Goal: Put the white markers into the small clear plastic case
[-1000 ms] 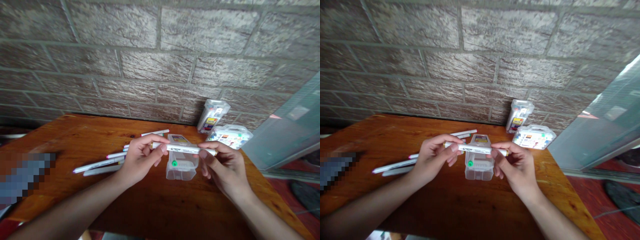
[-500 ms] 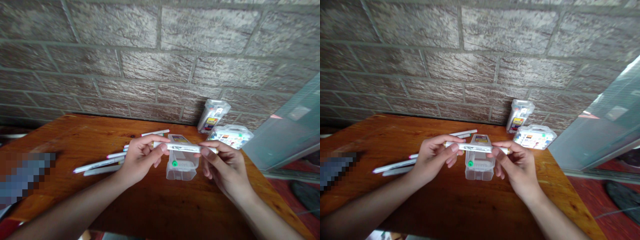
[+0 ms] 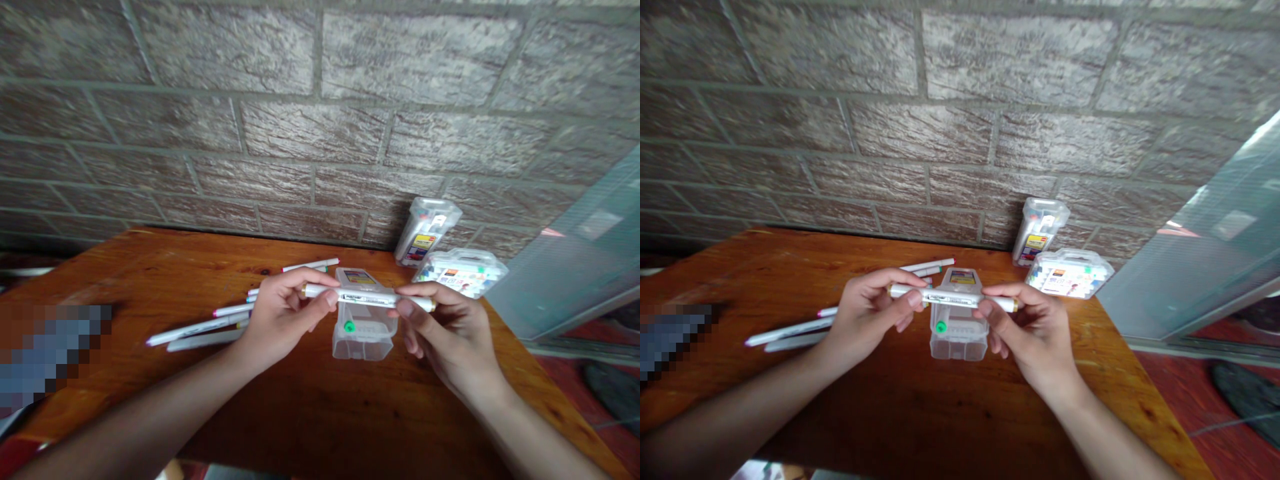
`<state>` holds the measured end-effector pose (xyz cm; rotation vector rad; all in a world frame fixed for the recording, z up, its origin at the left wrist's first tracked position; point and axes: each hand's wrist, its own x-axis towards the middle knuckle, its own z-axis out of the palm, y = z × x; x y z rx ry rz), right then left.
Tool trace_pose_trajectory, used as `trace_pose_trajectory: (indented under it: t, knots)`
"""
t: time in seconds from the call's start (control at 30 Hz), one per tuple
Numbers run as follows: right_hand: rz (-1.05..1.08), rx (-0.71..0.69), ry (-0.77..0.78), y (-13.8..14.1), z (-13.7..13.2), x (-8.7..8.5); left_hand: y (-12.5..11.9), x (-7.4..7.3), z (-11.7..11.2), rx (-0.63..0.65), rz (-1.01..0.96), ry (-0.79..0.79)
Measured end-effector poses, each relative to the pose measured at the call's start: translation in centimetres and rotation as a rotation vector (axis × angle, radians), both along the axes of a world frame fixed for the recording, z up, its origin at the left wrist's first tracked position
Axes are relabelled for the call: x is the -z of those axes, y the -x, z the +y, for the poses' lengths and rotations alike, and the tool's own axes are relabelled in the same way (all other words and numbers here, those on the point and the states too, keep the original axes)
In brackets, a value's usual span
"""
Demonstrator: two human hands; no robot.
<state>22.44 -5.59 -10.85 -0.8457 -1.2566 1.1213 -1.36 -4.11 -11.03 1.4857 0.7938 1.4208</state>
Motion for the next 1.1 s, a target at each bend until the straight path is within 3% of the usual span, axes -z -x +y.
trace_pose_trajectory:
  t: [0.27,0.57,1.1]
  knots:
    - [0.038,-0.019,0.002,0.0,0.1,-0.5,0.3,0.7,0.2,0.085,-0.112,0.042]
    - [0.146,-0.035,0.044,0.2,-0.1,-1.1,0.2,0.5,0.2,0.147,-0.225,0.024]
    - [0.142,-0.019,0.000,0.1,0.0,-1.1,0.4,0.8,0.2,0.168,-0.288,0.011]
